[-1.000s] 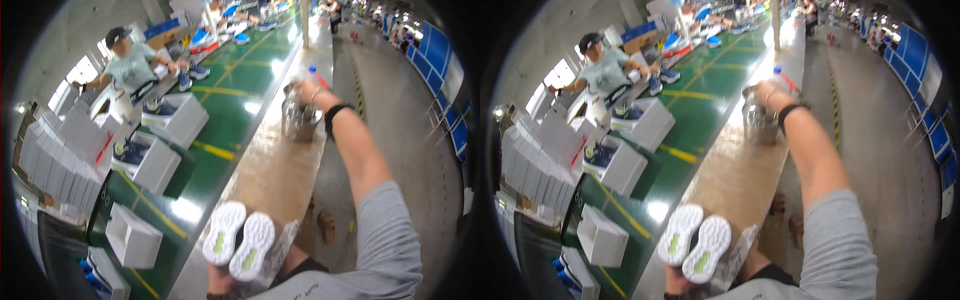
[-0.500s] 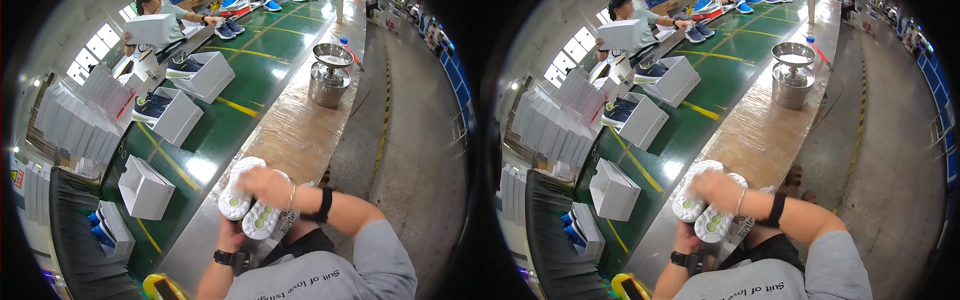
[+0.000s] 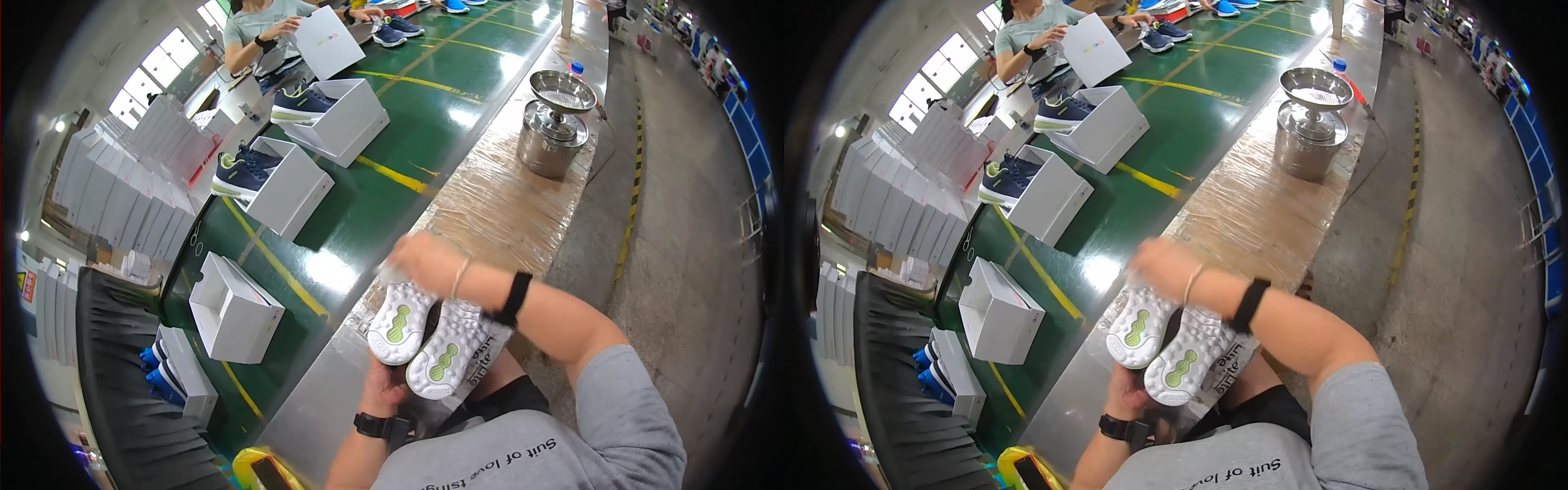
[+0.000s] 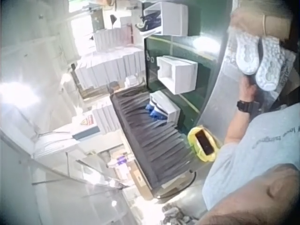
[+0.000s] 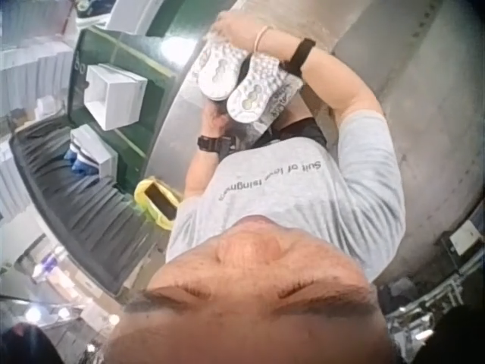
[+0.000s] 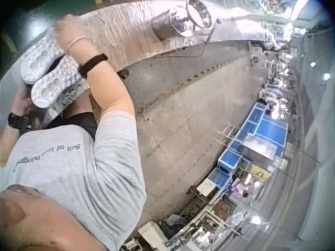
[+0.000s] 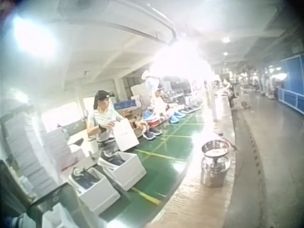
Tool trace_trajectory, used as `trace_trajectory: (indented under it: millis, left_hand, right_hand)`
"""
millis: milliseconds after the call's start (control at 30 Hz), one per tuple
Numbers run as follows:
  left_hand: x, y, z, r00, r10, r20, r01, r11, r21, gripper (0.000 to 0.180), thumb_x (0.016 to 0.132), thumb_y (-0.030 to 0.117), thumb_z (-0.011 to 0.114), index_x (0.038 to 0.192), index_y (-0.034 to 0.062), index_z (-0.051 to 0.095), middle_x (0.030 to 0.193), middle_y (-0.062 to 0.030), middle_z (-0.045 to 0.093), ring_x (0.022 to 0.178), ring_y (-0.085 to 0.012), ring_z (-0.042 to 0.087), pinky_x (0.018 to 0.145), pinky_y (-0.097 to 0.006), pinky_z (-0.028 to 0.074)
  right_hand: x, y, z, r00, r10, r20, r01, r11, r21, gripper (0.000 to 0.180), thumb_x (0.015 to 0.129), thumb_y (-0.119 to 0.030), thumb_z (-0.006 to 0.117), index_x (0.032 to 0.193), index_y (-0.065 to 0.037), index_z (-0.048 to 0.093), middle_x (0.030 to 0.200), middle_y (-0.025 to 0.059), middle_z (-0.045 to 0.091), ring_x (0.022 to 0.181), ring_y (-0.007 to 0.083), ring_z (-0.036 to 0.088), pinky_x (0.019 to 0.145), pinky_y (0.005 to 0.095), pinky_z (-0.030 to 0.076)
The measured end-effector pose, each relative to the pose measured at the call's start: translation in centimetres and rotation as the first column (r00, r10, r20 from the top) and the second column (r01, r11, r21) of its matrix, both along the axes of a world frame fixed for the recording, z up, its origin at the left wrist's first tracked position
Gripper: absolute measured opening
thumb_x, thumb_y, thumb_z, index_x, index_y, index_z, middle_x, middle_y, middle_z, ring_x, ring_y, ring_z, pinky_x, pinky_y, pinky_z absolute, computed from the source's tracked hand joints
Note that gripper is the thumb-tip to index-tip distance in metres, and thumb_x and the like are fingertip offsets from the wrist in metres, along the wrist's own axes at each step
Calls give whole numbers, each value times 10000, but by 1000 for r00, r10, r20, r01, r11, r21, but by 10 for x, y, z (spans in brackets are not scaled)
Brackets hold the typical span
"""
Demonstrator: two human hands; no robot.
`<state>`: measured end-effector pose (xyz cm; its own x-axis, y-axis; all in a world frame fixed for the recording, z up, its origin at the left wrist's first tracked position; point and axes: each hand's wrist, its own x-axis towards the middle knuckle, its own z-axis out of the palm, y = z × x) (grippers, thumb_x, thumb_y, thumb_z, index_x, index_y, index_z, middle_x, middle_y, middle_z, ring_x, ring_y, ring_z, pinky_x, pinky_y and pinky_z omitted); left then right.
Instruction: Cleaning the soles of newly manufactured shoes with a cloth and cleaning solution before packing.
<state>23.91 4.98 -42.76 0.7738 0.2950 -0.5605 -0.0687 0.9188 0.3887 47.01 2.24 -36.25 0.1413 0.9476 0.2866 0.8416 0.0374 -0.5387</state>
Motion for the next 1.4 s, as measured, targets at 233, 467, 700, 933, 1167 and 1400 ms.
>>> trace_trajectory:
  millis: [233, 467, 700, 933, 1167, 1400]
  left_hand:
    - [10, -3, 10, 999, 14, 49, -14, 1000, 19, 644, 874, 595, 433, 1304, 117, 465, 1320, -74, 496, 1195, -276, 478, 997, -457, 400]
    - [18, -14, 33, 999, 12, 39, -30, 868, 496, 648, 889, 586, 416, 1327, 109, 434, 1300, -85, 508, 1160, -244, 506, 998, -403, 411]
    - [29, 4, 4, 992, 96, 82, -101, 993, 61, 636, 885, 578, 432, 1304, 99, 455, 1278, -94, 530, 1119, -253, 546, 907, -410, 491]
    - [43, 3, -1, 993, 30, 116, -34, 999, 33, 647, 883, 575, 442, 1312, 90, 442, 1292, -108, 514, 1147, -264, 528, 933, -425, 480]
    - [48, -1, 1, 979, 174, 110, -184, 979, 91, 590, 920, 516, 417, 1315, 78, 433, 1300, -104, 504, 1136, -286, 533, 936, -457, 474]
    - [66, -12, 6, 981, 141, 134, -150, 987, 63, 624, 881, 579, 447, 1259, 85, 497, 1234, -102, 560, 1093, -261, 565, 911, -404, 490]
  right_hand:
    - [-6, -5, 10, 990, 12, -141, -3, 998, 67, 226, 769, -50, 558, 961, -76, 674, 971, 147, 623, 895, 314, 590, 808, 397, 467]
    - [-105, -81, 42, 903, 417, -99, -388, 894, 226, 341, 684, -22, 587, 1009, -121, 610, 1064, 90, 566, 914, 276, 556, 804, 364, 467]
    - [-44, -111, -1, 1000, 10, 27, -19, 942, 334, 379, 708, -19, 534, 1059, -131, 624, 1047, 103, 603, 941, 277, 575, 796, 375, 489]
    - [66, -85, -54, 955, -204, -213, 187, 977, -98, 239, 788, -56, 530, 974, -109, 670, 942, 151, 608, 887, 340, 572, 813, 403, 463]
    - [-19, -159, -43, 883, -342, -322, 435, 854, 286, 266, 768, 4, 574, 998, -96, 663, 1037, 148, 598, 944, 311, 561, 835, 369, 452]
    - [-83, -168, 6, 988, -42, -151, 88, 945, 315, 366, 697, 18, 587, 1022, -135, 660, 1075, 111, 594, 973, 306, 556, 840, 382, 452]
